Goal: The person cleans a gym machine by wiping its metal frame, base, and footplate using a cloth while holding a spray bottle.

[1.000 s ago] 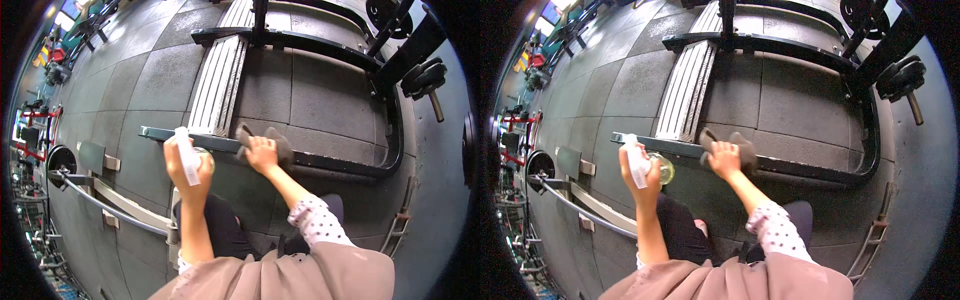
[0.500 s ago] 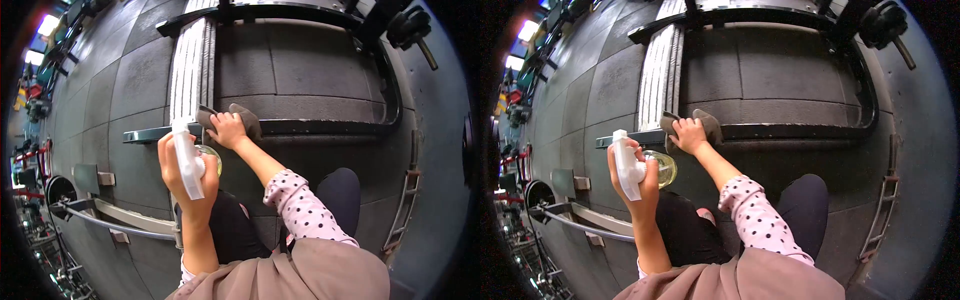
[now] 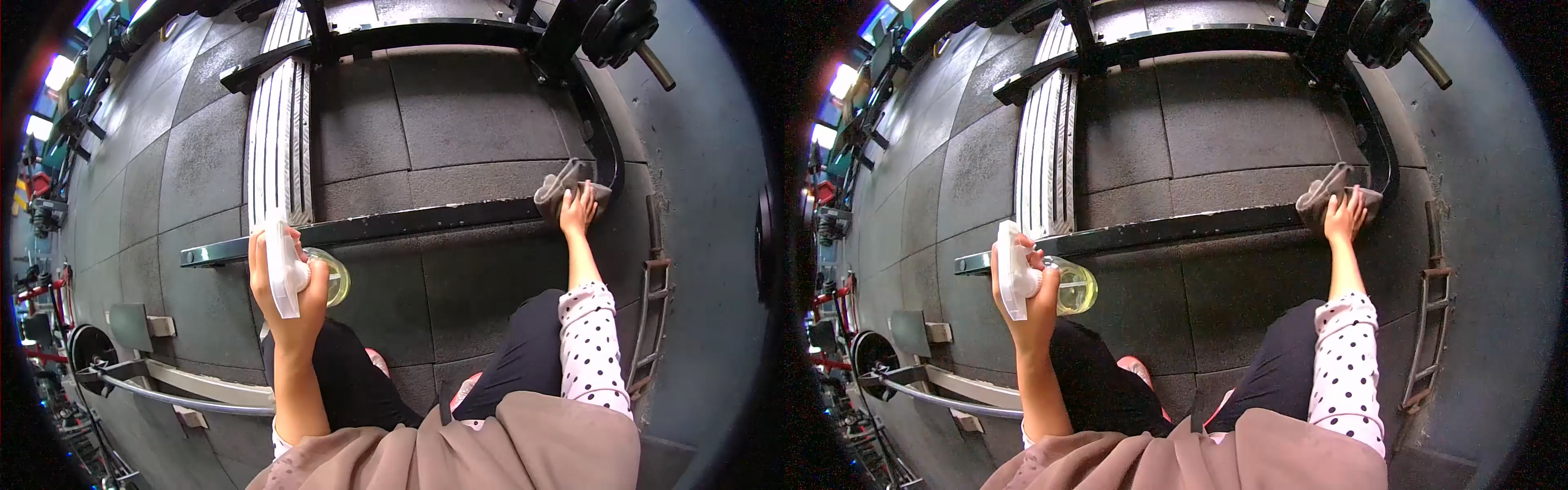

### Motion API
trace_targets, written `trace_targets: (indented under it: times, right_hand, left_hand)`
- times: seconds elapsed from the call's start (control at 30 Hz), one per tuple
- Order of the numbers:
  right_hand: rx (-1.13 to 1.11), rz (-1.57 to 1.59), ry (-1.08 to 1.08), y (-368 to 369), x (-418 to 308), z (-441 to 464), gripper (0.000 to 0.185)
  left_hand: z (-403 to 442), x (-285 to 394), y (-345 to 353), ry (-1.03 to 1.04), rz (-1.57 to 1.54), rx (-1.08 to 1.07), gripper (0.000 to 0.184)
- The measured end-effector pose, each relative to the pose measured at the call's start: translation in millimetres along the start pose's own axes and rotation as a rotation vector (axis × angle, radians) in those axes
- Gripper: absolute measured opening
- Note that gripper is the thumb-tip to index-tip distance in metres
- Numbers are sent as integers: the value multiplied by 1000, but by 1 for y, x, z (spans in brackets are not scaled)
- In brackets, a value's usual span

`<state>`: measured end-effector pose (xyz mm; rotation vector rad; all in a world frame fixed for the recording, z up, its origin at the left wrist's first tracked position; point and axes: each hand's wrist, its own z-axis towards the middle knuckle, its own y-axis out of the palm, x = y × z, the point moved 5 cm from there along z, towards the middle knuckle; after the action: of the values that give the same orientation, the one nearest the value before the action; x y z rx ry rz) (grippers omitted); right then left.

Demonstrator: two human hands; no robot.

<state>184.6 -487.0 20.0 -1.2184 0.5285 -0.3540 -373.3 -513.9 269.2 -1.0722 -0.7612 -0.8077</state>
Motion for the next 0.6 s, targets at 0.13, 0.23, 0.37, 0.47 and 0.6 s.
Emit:
trace_targets:
  times: [0.13, 0.23, 0.37, 0.47, 0.6]
  right_hand:
    - [182, 335, 481, 35, 15, -7, 69]
    - [177, 692, 792, 34, -16, -35, 88]
    - [369, 1119, 801, 34, -106, -92, 96]
    - [349, 1456, 842, 46, -201, -149, 91]
    - [330, 1382, 688, 95, -335, -249, 88]
  left_hand:
    - [-1, -8, -1, -30, -45, -5, 39]
    - [0, -5, 0, -11, -67, 22, 37]
    - [6, -5, 6, 44, -110, 65, 32]
    - [7, -5, 13, 58, -109, 51, 33]
    - [8, -7, 16, 47, -39, 4, 34]
